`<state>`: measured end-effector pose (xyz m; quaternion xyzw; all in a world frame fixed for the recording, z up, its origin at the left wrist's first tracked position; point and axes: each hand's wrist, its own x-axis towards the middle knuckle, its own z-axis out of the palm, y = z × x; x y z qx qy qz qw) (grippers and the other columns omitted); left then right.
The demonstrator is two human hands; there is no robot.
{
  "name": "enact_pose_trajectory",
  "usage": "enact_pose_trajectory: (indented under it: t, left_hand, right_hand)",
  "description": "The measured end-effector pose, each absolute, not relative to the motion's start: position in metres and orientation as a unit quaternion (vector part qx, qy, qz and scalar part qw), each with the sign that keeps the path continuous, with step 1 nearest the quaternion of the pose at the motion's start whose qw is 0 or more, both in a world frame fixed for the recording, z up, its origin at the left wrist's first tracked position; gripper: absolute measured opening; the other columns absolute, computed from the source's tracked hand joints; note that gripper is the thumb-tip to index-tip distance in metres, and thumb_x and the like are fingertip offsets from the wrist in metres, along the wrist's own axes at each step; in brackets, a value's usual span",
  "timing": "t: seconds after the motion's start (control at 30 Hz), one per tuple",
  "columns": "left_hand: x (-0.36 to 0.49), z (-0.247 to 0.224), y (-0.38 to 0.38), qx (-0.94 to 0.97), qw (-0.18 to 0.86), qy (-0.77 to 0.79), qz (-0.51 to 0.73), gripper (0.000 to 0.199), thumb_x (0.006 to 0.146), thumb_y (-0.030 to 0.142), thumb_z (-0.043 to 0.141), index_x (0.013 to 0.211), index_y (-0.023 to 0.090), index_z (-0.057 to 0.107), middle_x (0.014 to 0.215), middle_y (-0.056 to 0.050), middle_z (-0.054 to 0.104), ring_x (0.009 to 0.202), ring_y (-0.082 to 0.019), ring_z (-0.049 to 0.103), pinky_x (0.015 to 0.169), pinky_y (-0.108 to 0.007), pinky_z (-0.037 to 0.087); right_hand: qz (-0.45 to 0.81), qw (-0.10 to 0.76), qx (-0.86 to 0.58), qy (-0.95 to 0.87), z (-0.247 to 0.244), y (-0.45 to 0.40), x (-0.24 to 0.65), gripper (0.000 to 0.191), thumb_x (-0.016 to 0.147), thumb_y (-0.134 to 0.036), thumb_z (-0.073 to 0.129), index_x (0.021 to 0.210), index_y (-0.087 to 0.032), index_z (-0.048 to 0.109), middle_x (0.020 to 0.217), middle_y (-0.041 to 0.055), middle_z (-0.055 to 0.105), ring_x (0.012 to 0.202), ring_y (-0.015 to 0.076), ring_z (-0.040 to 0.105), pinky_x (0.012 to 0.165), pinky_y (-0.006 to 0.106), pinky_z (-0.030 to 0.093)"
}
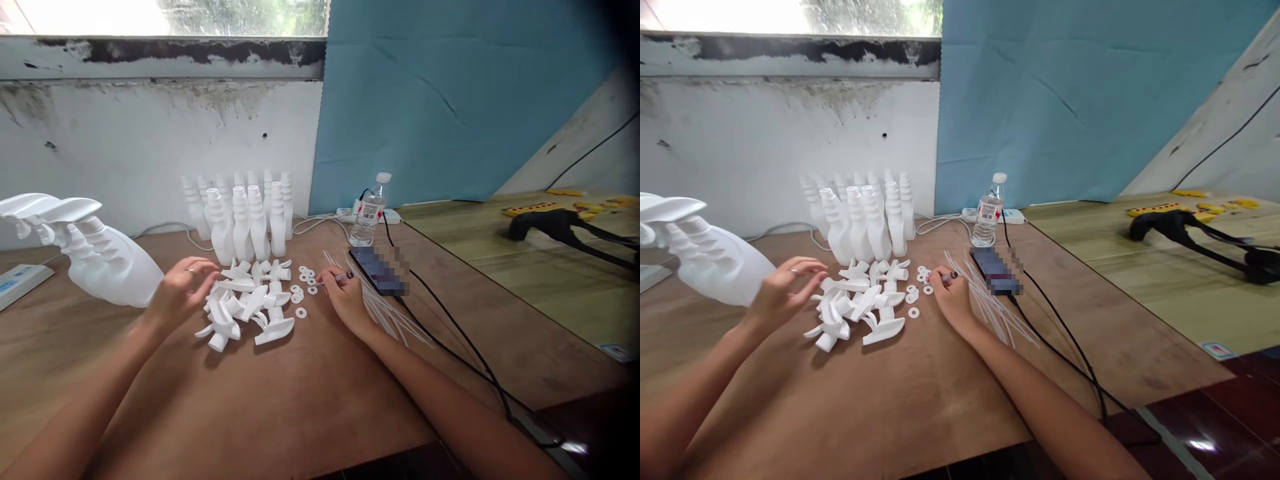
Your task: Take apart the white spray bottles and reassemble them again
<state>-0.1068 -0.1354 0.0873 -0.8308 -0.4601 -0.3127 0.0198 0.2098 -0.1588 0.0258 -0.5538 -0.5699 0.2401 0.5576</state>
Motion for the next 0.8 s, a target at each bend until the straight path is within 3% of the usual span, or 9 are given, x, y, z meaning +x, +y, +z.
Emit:
enact_pose_trajectory:
  t: [0.13,0.23,0.4,0.5,0.63,0.7,0.8]
  left_hand:
    - [-0.176,0.092,-0.149,-0.665,0.230,-0.566,-0.428,0.010,0.084,0.028,0.052,0.083,0.018,0.054,0.089,-0.005,0.060,0.076,-0.017,0.055,0.077,-0.031,0.047]
    - [-0.221,0.092,-0.146,-0.576,0.287,-0.618,-0.452,0.016,0.078,0.032,0.055,0.084,0.017,0.056,0.093,-0.009,0.057,0.089,-0.022,0.054,0.071,-0.030,0.048]
    - [-0.230,0.093,-0.148,-0.594,0.226,-0.695,-0.335,0.035,0.077,0.049,0.060,0.093,0.017,0.059,0.079,-0.003,0.058,0.069,-0.018,0.054,0.060,-0.025,0.041]
    - [-0.215,0.090,-0.148,-0.598,0.175,-0.740,-0.254,0.053,0.074,0.059,0.061,0.106,0.018,0.057,0.079,-0.004,0.062,0.068,-0.021,0.057,0.052,-0.023,0.034]
    - [-0.209,0.075,-0.135,-0.520,0.156,-0.803,-0.244,0.071,0.066,0.061,0.067,0.117,0.014,0.056,0.076,-0.006,0.063,0.075,-0.029,0.061,0.060,-0.030,0.044]
    - [-0.210,0.066,-0.130,-0.504,0.144,-0.807,-0.271,0.067,0.064,0.058,0.068,0.114,0.015,0.059,0.079,-0.006,0.064,0.078,-0.030,0.062,0.067,-0.035,0.048]
    - [-0.205,0.055,-0.134,-0.542,0.161,-0.730,-0.383,0.056,0.063,0.052,0.070,0.107,0.017,0.063,0.099,-0.009,0.063,0.081,-0.025,0.063,0.076,-0.035,0.052]
  right_hand:
    - [0.246,0.554,-0.548,-0.576,0.027,-0.160,0.207,0.027,0.084,-0.030,0.047,0.067,-0.015,0.060,0.052,-0.0034,0.046,0.049,0.0102,0.041,0.051,0.023,0.029]
    - [0.252,0.549,-0.544,-0.582,0.028,-0.162,0.204,0.026,0.084,-0.029,0.047,0.066,-0.016,0.060,0.052,-0.0034,0.046,0.050,0.0103,0.041,0.052,0.023,0.030]
    - [0.243,0.540,-0.547,-0.591,0.026,-0.163,0.203,0.027,0.084,-0.030,0.046,0.066,-0.015,0.060,0.052,-0.0032,0.046,0.049,0.0108,0.042,0.052,0.024,0.030]
    - [0.239,0.545,-0.543,-0.592,0.024,-0.161,0.205,0.028,0.085,-0.031,0.046,0.067,-0.015,0.060,0.052,-0.0028,0.047,0.050,0.0108,0.042,0.051,0.024,0.030]
    - [0.242,0.566,-0.531,-0.582,0.025,-0.162,0.206,0.029,0.086,-0.034,0.049,0.067,-0.015,0.060,0.055,-0.0015,0.051,0.049,0.0102,0.044,0.049,0.023,0.032]
    - [0.260,0.591,-0.505,-0.573,0.027,-0.164,0.205,0.029,0.088,-0.039,0.050,0.077,-0.015,0.064,0.062,0.0000,0.058,0.050,0.0102,0.048,0.048,0.022,0.035]
    - [0.315,0.630,-0.456,-0.543,0.035,-0.166,0.202,0.038,0.089,-0.049,0.049,0.109,-0.019,0.061,0.084,0.0038,0.068,0.052,0.0106,0.057,0.050,0.022,0.044]
